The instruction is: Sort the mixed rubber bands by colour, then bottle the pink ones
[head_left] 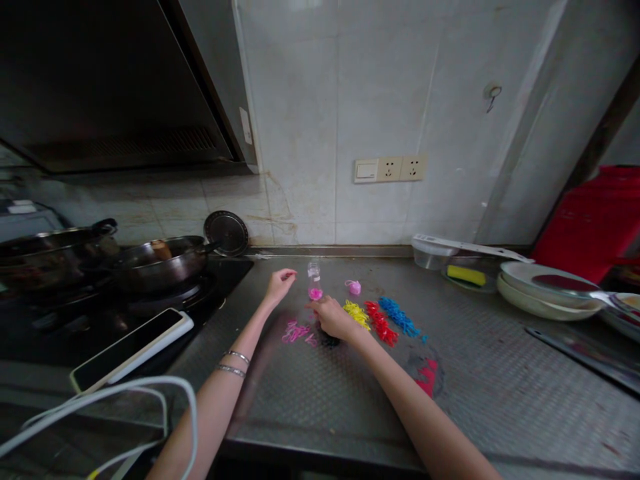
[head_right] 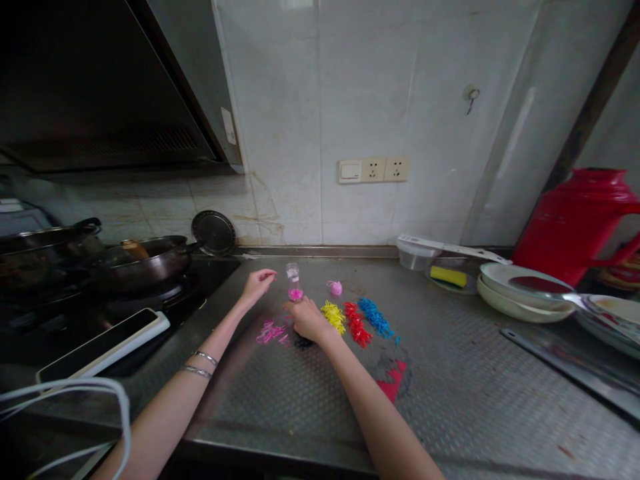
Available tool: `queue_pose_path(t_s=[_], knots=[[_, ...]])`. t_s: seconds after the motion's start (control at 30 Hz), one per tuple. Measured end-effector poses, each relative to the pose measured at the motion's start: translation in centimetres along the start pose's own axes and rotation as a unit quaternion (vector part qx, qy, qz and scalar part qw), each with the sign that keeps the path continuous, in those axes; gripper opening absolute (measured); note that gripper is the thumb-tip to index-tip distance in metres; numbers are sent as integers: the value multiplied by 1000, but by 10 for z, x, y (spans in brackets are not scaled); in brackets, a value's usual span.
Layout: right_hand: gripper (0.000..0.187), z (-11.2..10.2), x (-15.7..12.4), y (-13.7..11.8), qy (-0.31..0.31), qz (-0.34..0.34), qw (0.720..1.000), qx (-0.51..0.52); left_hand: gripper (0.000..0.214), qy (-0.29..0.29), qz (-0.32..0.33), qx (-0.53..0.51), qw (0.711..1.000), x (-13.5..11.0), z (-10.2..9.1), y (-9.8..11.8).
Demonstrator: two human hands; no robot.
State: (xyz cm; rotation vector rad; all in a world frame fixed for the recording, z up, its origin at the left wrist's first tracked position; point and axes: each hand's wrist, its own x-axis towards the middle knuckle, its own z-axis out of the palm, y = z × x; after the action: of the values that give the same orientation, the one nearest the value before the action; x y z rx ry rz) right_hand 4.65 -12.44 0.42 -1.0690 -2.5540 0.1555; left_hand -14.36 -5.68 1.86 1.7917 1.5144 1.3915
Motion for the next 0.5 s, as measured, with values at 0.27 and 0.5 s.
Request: queue_pose_path(t_s=[0.27,0.5], knots=[[38,-10,6,12,118,19,978,170,23,-161,-35,91,982,-2,-2,-5],[42,-39,11,41,221,63,924,305,24,-302,7,182,936,-10,1,1]])
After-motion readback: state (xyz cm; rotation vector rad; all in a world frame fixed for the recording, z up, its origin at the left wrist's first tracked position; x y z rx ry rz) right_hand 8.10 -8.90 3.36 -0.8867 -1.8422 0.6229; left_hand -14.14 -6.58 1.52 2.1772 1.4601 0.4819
